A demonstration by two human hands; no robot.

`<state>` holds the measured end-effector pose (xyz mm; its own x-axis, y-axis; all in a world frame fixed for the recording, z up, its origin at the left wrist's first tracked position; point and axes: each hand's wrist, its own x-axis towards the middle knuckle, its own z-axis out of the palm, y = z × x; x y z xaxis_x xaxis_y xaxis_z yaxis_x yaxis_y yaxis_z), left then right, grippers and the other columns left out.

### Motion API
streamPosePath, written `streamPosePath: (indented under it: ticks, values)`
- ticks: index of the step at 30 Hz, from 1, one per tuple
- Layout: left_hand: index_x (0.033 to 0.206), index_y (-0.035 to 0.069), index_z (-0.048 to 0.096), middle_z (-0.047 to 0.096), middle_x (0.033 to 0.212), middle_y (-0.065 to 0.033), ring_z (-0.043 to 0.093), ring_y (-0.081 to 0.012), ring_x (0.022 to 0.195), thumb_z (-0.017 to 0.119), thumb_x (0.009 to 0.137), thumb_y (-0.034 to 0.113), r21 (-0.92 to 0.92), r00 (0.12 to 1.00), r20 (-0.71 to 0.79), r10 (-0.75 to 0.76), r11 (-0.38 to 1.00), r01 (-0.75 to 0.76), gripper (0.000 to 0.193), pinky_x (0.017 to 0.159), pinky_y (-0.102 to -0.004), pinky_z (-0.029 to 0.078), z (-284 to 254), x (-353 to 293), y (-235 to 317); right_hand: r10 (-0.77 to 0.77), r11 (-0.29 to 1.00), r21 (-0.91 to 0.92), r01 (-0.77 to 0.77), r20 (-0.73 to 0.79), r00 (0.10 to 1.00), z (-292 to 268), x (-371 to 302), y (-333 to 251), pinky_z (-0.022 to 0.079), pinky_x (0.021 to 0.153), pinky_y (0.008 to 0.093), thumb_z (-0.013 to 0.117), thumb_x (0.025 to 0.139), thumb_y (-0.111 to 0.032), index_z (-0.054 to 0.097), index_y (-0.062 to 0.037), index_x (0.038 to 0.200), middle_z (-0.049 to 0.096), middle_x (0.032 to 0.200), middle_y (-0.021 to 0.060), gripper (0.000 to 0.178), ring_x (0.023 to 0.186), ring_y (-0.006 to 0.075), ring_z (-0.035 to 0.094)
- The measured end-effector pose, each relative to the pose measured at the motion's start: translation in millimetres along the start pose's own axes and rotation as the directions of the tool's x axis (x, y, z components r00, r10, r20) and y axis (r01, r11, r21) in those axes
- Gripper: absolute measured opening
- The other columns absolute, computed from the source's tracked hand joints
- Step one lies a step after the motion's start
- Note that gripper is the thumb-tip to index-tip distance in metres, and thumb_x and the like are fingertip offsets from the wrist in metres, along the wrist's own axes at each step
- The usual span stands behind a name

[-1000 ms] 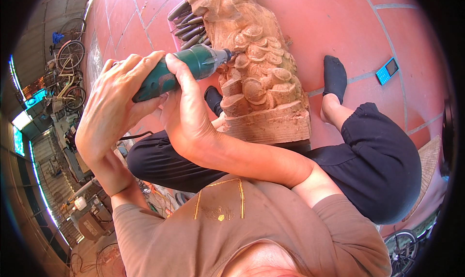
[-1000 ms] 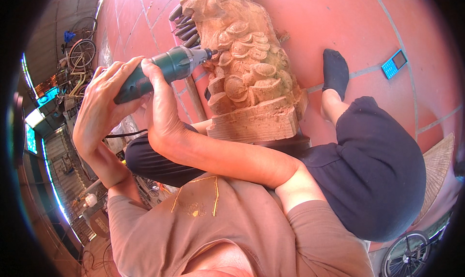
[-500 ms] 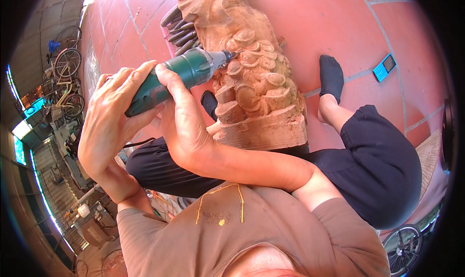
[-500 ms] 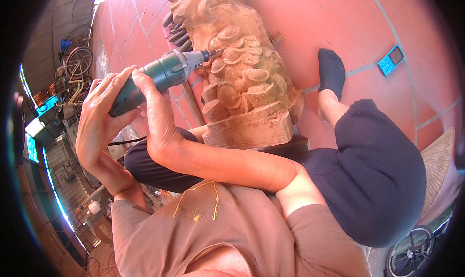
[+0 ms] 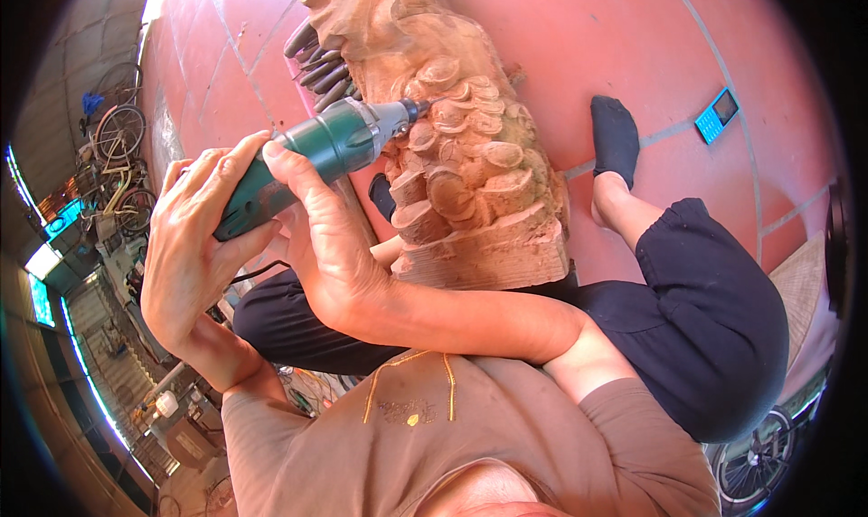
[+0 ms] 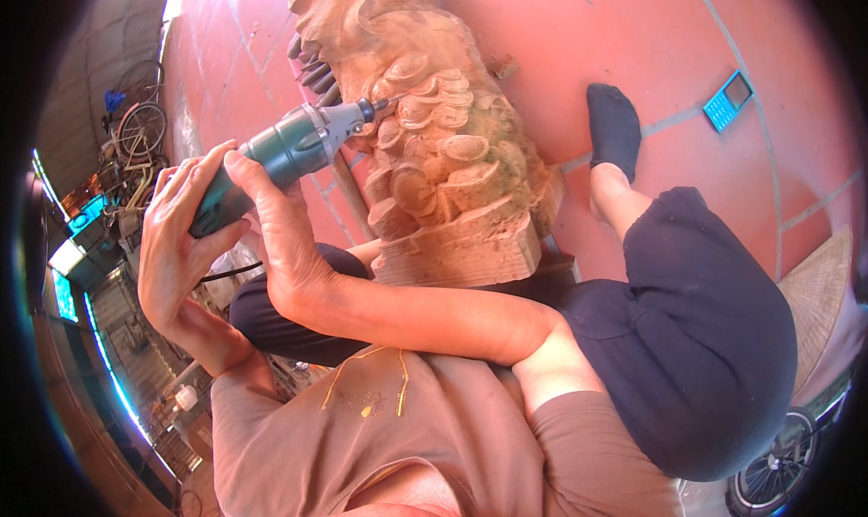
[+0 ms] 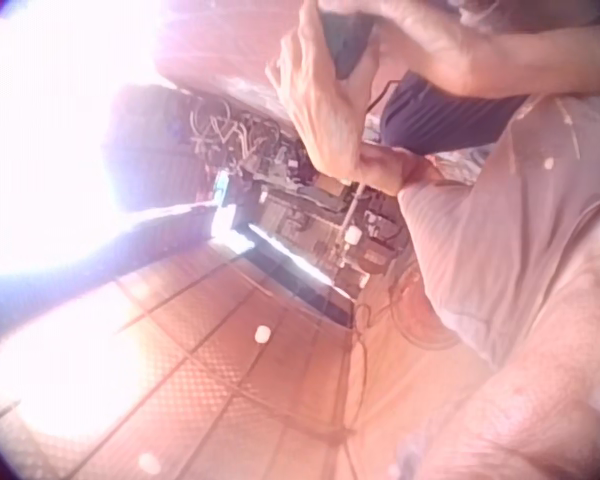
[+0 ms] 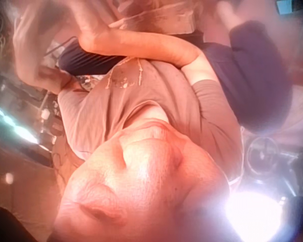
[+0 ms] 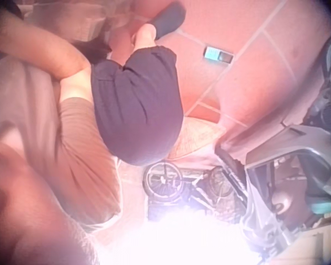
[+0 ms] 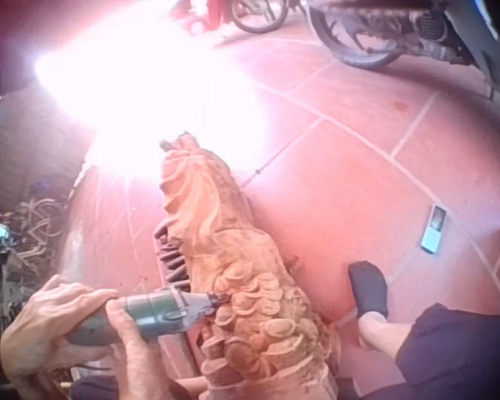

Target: The person uses a handheld rotary tool to carve detailed patterns into a large piece of wood. They hold the tool with both hands and work on the surface, creating textured designs.

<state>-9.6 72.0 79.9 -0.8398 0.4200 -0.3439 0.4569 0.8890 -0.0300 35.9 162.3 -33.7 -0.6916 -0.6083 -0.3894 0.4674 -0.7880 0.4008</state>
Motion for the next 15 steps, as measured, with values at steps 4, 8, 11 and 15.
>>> streamPosePath:
  ticks: [4, 8, 11, 15]
  values:
    - [0.135, 0.004, 0.061, 0.065, 0.105, -0.0131, 0.061, -0.0311, 0.095, 0.08, 0.064, 0.013, -0.024, 1.0, -0.001, 0.003, 1.0, -0.003, 0.073, 0.09, -0.0397, 0.046, 2, -2, -2, 0.034, 0.999, 0.014, -0.034, 0.0, 0.999, -6, 5, 5, 0.043, 0.096, 0.0307, 0.076, 0.089, -0.039, 0.05, -0.02, 0.133, 0.053, 0.123, -0.001, 0.054, 0.116, 0.012, 0.051]
    - [0.135, 0.004, 0.061, 0.065, 0.105, -0.0132, 0.061, -0.0319, 0.096, 0.079, 0.064, 0.014, -0.026, 1.0, 0.012, -0.022, 0.999, 0.023, 0.074, 0.091, -0.0408, 0.046, 3, -4, -2, 0.037, 0.999, 0.014, -0.037, 0.03, 0.999, -12, 10, 11, 0.042, 0.097, 0.0319, 0.076, 0.089, -0.04, 0.051, -0.0195, 0.132, 0.053, 0.122, -0.001, 0.053, 0.115, 0.012, 0.051]
    - [0.135, 0.004, 0.061, 0.065, 0.105, -0.0131, 0.06, -0.0324, 0.096, 0.08, 0.064, 0.014, -0.028, 0.998, 0.023, -0.052, 0.998, 0.053, 0.074, 0.091, -0.0414, 0.046, 1, -4, -1, 0.044, 0.999, 0.009, -0.044, 0.036, 0.998, -15, 13, 13, 0.042, 0.098, 0.0328, 0.075, 0.09, -0.04, 0.05, -0.0194, 0.132, 0.053, 0.122, -0.0011, 0.053, 0.116, 0.0119, 0.05]
    - [0.135, 0.004, 0.061, 0.065, 0.104, -0.013, 0.06, -0.0331, 0.095, 0.08, 0.064, 0.014, -0.032, 0.999, 0.03, -0.045, 0.998, 0.046, 0.074, 0.091, -0.0416, 0.046, 1, -5, -2, 0.034, 0.999, 0.007, -0.034, 0.021, 0.999, -12, 10, 12, 0.041, 0.099, 0.0329, 0.074, 0.09, -0.039, 0.049, -0.0194, 0.134, 0.052, 0.124, -0.001, 0.055, 0.118, 0.0121, 0.049]
